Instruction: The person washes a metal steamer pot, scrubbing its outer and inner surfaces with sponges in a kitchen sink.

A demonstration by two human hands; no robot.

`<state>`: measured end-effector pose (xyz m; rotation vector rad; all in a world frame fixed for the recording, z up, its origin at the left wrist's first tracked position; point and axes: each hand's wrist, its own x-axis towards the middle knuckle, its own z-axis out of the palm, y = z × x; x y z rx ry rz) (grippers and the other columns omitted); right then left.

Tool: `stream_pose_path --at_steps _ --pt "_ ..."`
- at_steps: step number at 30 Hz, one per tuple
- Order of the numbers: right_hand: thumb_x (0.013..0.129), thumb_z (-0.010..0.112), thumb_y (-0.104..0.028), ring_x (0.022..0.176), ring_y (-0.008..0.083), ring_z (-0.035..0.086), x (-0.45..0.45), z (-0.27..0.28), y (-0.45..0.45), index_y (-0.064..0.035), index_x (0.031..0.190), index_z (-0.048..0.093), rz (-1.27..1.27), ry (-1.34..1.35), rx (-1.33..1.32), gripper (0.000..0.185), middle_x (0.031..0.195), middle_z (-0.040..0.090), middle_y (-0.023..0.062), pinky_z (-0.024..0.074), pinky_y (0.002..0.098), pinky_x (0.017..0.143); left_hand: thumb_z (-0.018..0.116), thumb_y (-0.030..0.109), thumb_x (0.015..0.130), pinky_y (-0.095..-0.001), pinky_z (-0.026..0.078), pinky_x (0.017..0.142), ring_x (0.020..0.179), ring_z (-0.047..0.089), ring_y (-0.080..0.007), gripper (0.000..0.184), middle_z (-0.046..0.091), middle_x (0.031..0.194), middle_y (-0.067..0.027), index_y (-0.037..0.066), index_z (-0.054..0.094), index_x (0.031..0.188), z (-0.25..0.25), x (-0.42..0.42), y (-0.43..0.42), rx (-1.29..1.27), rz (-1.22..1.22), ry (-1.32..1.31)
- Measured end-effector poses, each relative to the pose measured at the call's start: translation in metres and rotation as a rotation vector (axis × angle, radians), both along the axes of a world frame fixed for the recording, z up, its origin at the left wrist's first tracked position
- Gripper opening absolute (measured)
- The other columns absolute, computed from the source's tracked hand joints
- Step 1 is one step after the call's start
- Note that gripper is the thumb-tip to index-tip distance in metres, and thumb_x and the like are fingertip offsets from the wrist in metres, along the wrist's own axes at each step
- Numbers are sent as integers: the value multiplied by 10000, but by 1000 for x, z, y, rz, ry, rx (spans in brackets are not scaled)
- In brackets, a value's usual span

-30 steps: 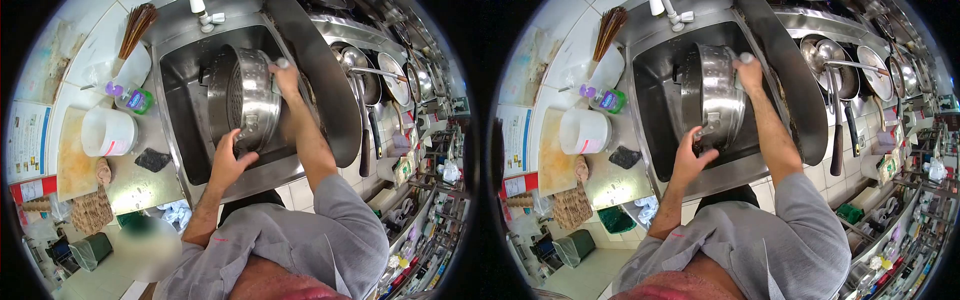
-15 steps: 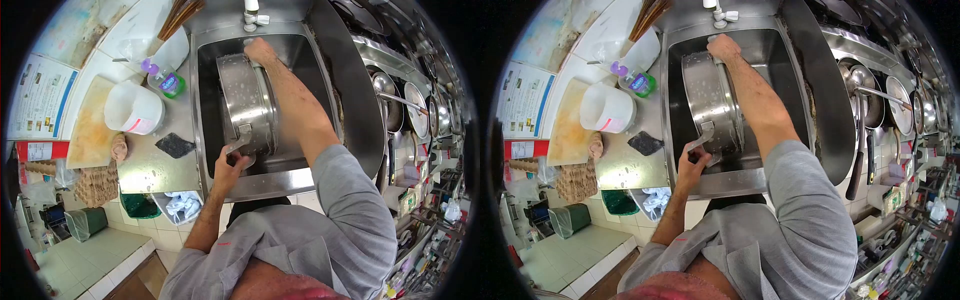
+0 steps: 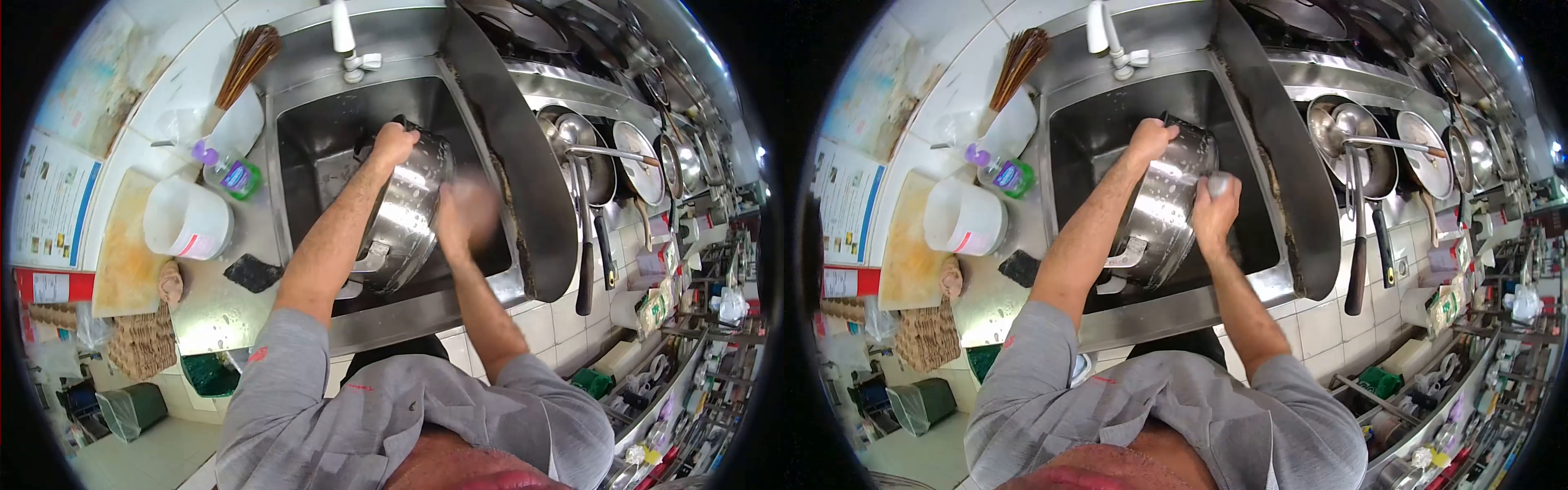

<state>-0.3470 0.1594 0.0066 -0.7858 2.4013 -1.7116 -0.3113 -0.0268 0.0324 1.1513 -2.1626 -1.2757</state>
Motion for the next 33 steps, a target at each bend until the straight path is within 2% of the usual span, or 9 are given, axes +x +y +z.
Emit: stream_pose_path --at_steps 7,10,17,23,24,25,29,31,33 --pt "743 644 -45 825 358 532 12 -8 38 44 904 531 20 394 -226 216 880 528 195 435 403 759 593 235 858 -318 392 569 609 441 -118 251 505 635 -75 3 517 801 -8 94 119 -65 -57 256" --pt "749 632 -117 691 311 588 -70 37 -13 56 796 564 156 -180 137 192 739 605 179 450 398 647 647 185 830 -283 389 581 619 425 -104 220 499 657 -48 9 516 854 -24 160 175 107 -148 107" --pt "727 624 -211 943 398 595 -69 16 -58 16 1008 604 334 -137 265 362 966 622 251 469 425 778 574 251 851 -421 440 693 832 586 -400 295 605 855 -239 -34 526 910 24 76 103 -35 145 246" --pt "752 634 -61 851 383 550 -5 -35 40 24 909 536 150 183 -340 204 926 540 216 451 401 754 551 240 859 -467 439 613 696 577 -427 267 589 743 -244 -22 506 838 16 57 125 -56 199 174" --pt "759 640 -110 808 356 565 -41 -42 35 30 922 528 218 469 49 243 915 561 221 452 397 715 580 231 865 -403 419 556 606 563 -326 250 567 679 -179 -1 489 849 6 57 148 -102 189 277" --pt "762 634 -161 744 327 572 -56 -7 8 33 840 535 98 -60 175 231 840 587 230 446 403 670 579 237 869 -419 412 548 604 555 -352 255 543 676 -208 0 486 850 -9 60 163 -122 127 264" --pt "702 653 -121 671 162 514 -127 12 -72 36 742 560 402 -309 120 187 680 556 67 405 328 613 605 231 859 -410 454 608 763 606 -350 319 582 854 -223 11 492 1061 -22 88 189 -3 -149 38" --pt "699 660 -120 664 165 513 -123 16 -70 32 754 566 401 -375 89 187 689 564 68 407 322 618 628 192 846 -378 488 720 918 595 -313 605 515 1143 -217 22 313 1334 -11 96 185 -426 -23 306" --pt "703 668 -115 690 184 550 -118 -1 -64 21 819 599 478 -449 7 191 731 607 81 430 324 652 662 218 832 -346 398 938 1124 484 -247 846 399 1298 -192 4 91 1418 29 83 150 322 83 533"
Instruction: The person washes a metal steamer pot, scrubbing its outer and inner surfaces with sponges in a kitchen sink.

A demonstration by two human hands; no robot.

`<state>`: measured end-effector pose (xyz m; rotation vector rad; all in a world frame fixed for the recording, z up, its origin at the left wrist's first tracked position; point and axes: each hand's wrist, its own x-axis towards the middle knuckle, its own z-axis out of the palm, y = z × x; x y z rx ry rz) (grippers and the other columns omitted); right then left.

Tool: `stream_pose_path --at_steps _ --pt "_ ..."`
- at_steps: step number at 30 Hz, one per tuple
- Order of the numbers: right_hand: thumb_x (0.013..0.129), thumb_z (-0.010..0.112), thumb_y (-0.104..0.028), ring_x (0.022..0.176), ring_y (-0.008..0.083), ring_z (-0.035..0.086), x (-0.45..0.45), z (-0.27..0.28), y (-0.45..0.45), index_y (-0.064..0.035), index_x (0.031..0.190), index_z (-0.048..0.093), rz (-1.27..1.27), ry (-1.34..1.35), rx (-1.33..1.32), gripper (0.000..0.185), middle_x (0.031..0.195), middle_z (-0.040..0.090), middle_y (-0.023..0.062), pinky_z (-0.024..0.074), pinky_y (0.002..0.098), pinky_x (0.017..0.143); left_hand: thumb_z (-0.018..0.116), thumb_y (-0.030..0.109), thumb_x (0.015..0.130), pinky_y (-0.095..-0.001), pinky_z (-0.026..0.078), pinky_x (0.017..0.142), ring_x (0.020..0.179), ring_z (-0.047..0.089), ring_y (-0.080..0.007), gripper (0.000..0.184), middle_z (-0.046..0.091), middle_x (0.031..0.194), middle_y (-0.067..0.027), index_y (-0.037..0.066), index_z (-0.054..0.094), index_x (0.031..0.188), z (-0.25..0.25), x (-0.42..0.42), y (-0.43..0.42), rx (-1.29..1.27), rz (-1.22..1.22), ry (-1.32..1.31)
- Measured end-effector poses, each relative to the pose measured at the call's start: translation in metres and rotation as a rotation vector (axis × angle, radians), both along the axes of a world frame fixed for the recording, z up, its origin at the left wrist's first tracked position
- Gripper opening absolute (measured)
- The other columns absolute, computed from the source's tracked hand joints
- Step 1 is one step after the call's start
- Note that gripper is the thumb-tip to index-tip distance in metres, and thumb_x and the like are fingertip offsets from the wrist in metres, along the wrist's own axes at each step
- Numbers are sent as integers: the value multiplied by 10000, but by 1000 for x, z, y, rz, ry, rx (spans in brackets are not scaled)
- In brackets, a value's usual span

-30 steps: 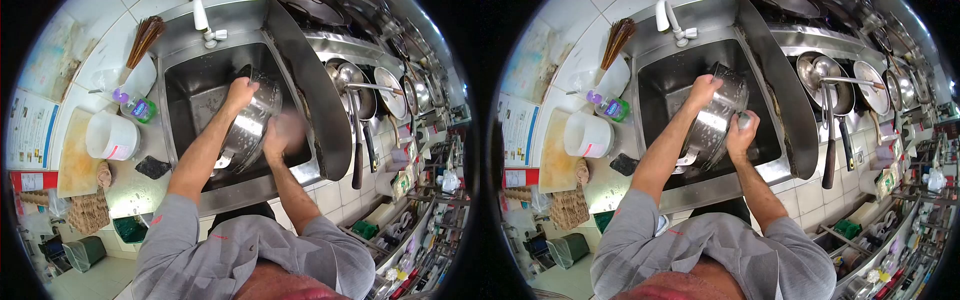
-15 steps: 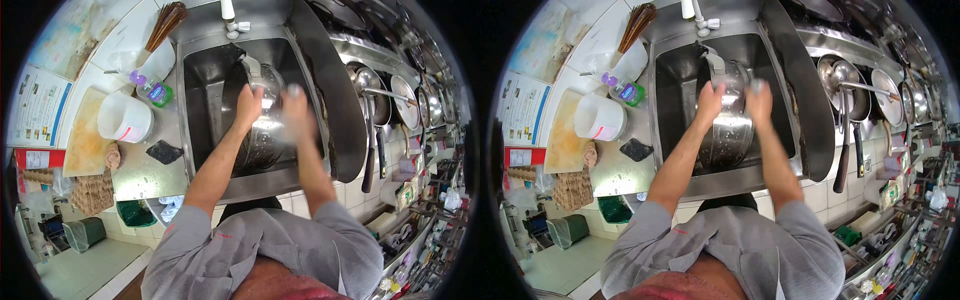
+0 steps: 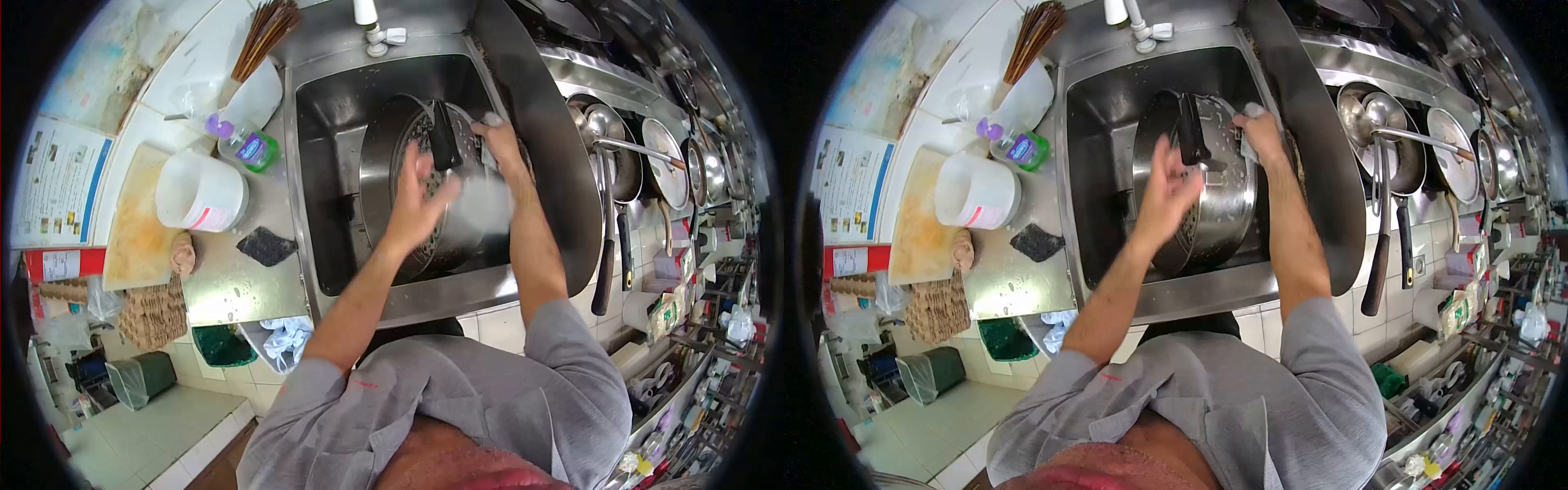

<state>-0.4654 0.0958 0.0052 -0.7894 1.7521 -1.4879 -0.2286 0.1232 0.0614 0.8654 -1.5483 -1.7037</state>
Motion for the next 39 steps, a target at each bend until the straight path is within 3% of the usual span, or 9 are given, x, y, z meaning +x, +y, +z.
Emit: stream_pose_path --at_steps 8,12,14,22,24,26,27,33,39 --pt "781 647 -120 769 269 614 74 -52 104 1 904 582 -318 366 -149 183 807 623 153 470 353 718 594 92 789 -274 393 435 473 494 -105 420 559 677 -68 6 447 1173 26 -24 -11 -75 -164 -255" --pt "776 638 -147 854 338 605 100 -16 90 -4 981 580 -153 808 -64 257 906 608 194 467 380 759 602 49 811 -246 430 529 578 520 -102 380 559 845 -76 48 400 1132 1 53 37 -487 -74 -140" --pt "757 624 -202 893 379 598 70 20 11 10 971 609 16 349 100 302 916 624 224 465 413 768 605 51 817 -241 435 559 606 523 -103 360 558 842 -68 40 404 1115 7 90 53 -296 -92 -278" --pt "777 537 -258 754 250 629 49 -43 -206 -56 869 676 595 628 377 262 810 660 135 474 346 707 633 76 820 -275 468 580 624 589 -143 182 594 706 -75 31 519 955 -9 144 72 -344 507 -635" --pt "740 601 -239 899 328 605 51 -21 -169 -50 892 663 776 1098 191 251 925 641 201 487 368 752 633 68 816 -277 466 571 611 589 -146 108 600 703 -83 30 567 892 -11 153 61 -414 582 -606" --pt "751 616 -205 921 359 592 98 31 -72 -7 898 629 193 310 121 247 942 626 234 475 386 747 641 65 812 -278 459 578 615 574 -148 119 600 718 -81 21 575 901 -4 155 46 -412 544 -596" --pt "741 640 -157 779 375 602 118 23 -35 48 873 596 -73 574 -101 248 896 612 251 460 406 712 649 63 809 -279 453 586 618 559 -150 131 599 734 -79 12 582 909 2 155 40 -408 496 -604" --pt "811 663 -225 680 163 523 68 31 89 -15 981 556 0 -934 -22 290 875 561 71 447 296 555 640 168 796 -389 472 593 671 612 -359 180 625 734 -177 32 571 891 37 95 -31 -606 170 -643" --pt "848 581 -325 802 227 522 61 56 149 62 1065 521 202 -1145 -522 448 922 530 178 466 281 564 643 181 775 -443 468 618 720 595 -375 153 621 719 -154 57 575 832 77 43 -89 -995 -478 -786"
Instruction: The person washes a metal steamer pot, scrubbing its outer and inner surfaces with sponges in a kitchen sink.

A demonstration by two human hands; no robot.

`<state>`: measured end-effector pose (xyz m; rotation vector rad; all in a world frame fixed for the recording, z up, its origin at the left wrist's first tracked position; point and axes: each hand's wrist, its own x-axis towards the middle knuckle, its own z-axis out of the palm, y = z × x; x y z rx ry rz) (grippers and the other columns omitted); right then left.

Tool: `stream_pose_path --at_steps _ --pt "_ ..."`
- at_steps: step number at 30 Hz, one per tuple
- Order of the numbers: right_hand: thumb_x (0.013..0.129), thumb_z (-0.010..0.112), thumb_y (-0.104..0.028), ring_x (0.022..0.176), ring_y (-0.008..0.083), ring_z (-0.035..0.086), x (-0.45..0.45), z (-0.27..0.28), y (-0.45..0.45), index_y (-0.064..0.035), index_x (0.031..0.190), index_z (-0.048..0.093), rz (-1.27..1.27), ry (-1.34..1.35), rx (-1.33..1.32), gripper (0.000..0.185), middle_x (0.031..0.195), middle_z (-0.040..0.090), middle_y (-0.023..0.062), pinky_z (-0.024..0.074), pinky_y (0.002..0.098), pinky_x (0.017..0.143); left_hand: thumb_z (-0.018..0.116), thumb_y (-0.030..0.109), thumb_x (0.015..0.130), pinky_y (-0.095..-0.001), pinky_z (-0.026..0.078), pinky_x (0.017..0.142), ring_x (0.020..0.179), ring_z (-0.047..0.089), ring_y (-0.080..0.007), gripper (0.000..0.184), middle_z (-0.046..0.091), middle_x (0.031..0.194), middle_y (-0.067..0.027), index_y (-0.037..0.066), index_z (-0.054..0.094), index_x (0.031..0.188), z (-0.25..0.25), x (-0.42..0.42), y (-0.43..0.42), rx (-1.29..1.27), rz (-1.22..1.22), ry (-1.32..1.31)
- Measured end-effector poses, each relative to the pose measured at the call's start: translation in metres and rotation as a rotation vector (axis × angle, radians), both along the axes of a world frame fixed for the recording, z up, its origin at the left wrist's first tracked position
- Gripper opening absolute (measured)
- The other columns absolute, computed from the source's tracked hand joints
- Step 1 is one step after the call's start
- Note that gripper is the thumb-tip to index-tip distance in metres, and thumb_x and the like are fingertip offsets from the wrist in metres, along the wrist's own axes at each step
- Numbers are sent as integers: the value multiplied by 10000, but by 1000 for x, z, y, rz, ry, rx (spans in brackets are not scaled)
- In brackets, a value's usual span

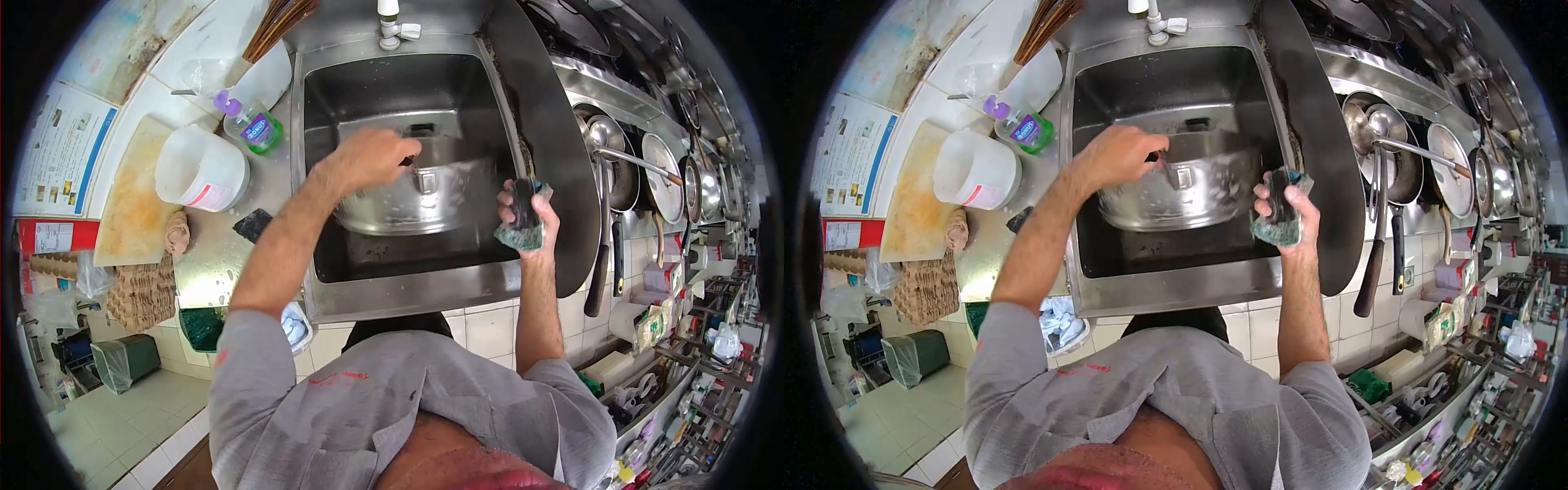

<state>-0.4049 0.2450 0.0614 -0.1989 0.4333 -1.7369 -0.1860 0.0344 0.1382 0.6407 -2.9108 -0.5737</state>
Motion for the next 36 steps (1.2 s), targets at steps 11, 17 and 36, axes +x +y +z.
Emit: stream_pose_path --at_steps 11,17,36 --pt "824 529 -216 911 304 612 20 11 -86 2 992 581 -54 -82 156 280 973 635 152 500 439 784 560 -1 749 -403 376 953 1111 491 -296 494 544 1172 -112 128 530 1225 -51 98 -45 -309 275 430" --pt "733 609 -36 778 267 621 142 109 -221 -12 904 561 188 285 41 179 864 620 109 520 429 752 493 139 908 -327 392 968 1210 458 -251 481 377 1403 -137 77 361 1367 -91 109 -27 303 446 679" --pt "629 669 -134 860 292 641 426 54 -419 -71 989 662 1254 2604 -949 366 947 658 166 496 406 740 584 83 808 -409 442 868 1005 546 -348 299 584 1094 -165 0 560 1095 -122 273 104 249 752 723"
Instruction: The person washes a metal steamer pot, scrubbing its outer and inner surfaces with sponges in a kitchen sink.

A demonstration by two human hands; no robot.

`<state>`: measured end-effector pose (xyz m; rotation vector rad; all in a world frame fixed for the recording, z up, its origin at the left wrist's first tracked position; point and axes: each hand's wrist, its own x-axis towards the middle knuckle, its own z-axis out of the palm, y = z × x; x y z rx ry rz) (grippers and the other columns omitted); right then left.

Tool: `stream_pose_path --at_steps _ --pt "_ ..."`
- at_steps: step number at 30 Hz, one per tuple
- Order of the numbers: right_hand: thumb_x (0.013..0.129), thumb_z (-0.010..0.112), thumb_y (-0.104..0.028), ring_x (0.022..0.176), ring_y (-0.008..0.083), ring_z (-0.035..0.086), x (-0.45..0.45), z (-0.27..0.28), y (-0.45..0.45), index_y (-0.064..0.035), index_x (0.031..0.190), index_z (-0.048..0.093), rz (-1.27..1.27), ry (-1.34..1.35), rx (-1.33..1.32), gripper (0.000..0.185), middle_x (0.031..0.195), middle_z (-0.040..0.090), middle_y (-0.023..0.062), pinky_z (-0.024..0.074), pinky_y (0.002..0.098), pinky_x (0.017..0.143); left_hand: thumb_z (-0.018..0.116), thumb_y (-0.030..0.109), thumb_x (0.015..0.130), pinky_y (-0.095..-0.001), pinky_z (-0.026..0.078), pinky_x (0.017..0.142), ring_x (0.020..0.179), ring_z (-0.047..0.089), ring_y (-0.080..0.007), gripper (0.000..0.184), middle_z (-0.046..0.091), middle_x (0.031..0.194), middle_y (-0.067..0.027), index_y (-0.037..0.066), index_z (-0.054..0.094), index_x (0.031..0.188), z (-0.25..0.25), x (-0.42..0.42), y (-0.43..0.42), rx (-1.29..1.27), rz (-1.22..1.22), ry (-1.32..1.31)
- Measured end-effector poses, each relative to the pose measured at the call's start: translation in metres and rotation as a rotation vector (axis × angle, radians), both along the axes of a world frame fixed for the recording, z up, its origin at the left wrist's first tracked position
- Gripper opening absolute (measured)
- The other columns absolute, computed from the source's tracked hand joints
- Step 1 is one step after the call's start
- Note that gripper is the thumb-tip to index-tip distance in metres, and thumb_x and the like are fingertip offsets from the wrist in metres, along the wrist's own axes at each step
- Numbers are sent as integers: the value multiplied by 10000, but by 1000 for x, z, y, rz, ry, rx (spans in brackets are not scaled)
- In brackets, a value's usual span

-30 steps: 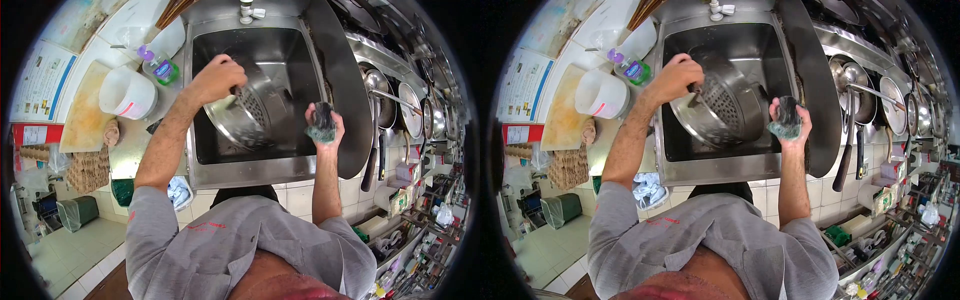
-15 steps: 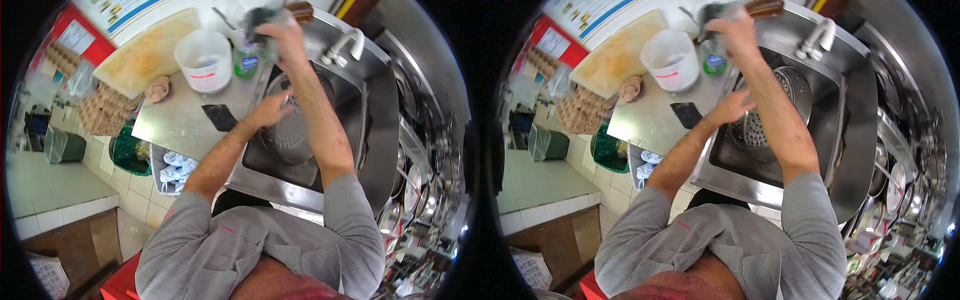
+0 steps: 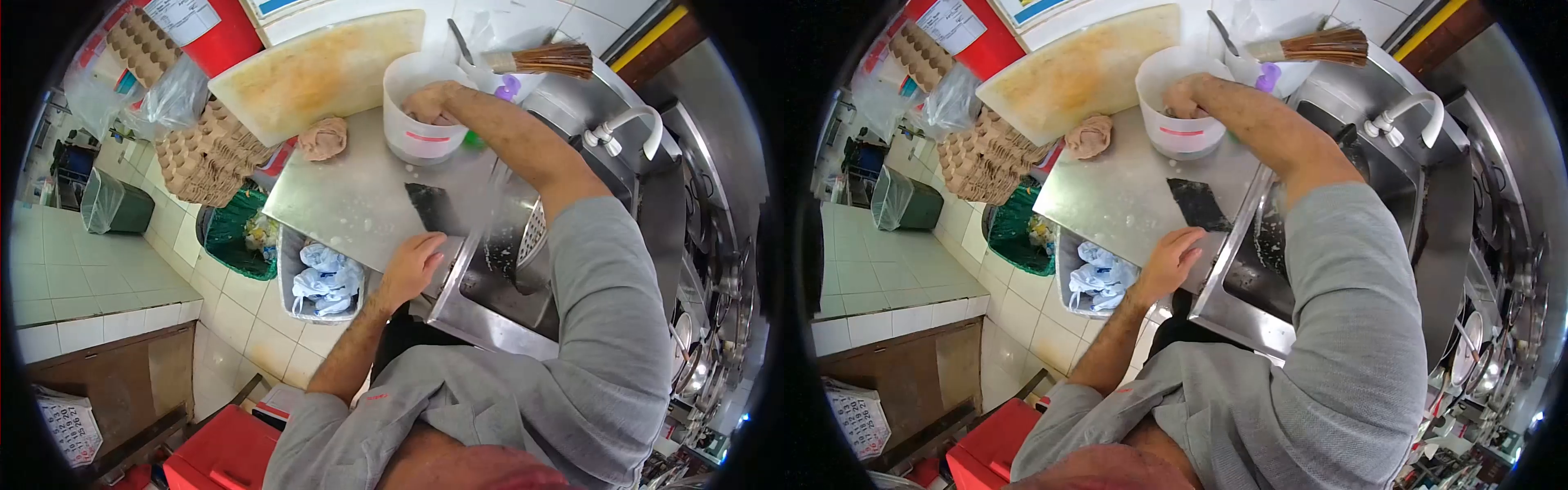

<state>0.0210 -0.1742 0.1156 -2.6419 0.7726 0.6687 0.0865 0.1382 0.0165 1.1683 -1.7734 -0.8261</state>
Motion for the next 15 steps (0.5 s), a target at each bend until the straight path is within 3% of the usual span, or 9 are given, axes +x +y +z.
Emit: stream_pose_path --at_steps 1,2,4,5,7,10,12,14,15 --pt "610 669 -122 890 297 635 -4 3 -8 -85 1020 655 31 -22 46 412 988 654 159 491 410 761 586 81 810 -408 446 861 989 553 -354 285 592 1074 -167 -2 566 1082 1 2 2 -7 32 27" --pt "604 668 -118 857 290 640 -15 1 -38 -60 1020 649 114 -202 510 420 990 651 163 499 408 724 586 81 810 -408 446 861 989 553 -354 285 592 1074 -167 -2 566 1082 2 3 3 -7 35 27" --pt "599 668 -114 824 283 645 -3 -10 -44 -36 1020 643 193 -391 969 429 992 649 166 506 405 688 583 81 821 -403 446 863 986 558 -348 285 595 1064 -172 -7 565 1091 6 5 1 -1 27 33" --pt "596 668 -113 803 259 641 16 -20 -23 -19 1024 632 128 -10 502 439 974 649 153 510 392 658 583 81 821 -403 446 863 986 558 -348 285 595 1064 -172 -7 565 1091 6 4 -1 -2 -6 34" --pt "593 658 -100 699 227 633 19 -14 -9 2 971 638 -99 104 175 392 877 646 146 513 355 567 588 83 826 -387 456 851 988 566 -336 298 594 1072 -175 -10 558 1108 4 5 -6 97 34 73" --pt "622 634 -100 614 204 627 -24 36 5 15 862 641 -502 -625 474 266 761 633 129 520 319 502 600 96 828 -374 464 846 1013 570 -318 318 595 1086 -176 -8 553 1124 12 -3 -18 225 41 124" --pt "650 603 -82 627 207 629 -59 62 8 19 827 619 -602 -886 315 205 717 620 101 547 349 557 607 105 831 -343 459 837 975 581 -268 326 599 1081 -152 12 558 1139 25 -17 -30 196 11 91" --pt "669 609 -220 433 97 399 -116 94 37 -40 642 646 -594 -1172 210 186 543 561 9 299 297 424 615 114 833 -311 455 828 937 592 -219 335 604 1077 -128 31 564 1154 36 -36 -47 157 -14 62" --pt "664 617 -191 481 88 414 -149 112 64 -32 590 604 -787 -1197 293 176 493 476 1 310 283 458 625 129 827 -314 452 833 946 587 -213 362 604 1075 -125 35 553 1169 40 -47 -57 81 -32 4"
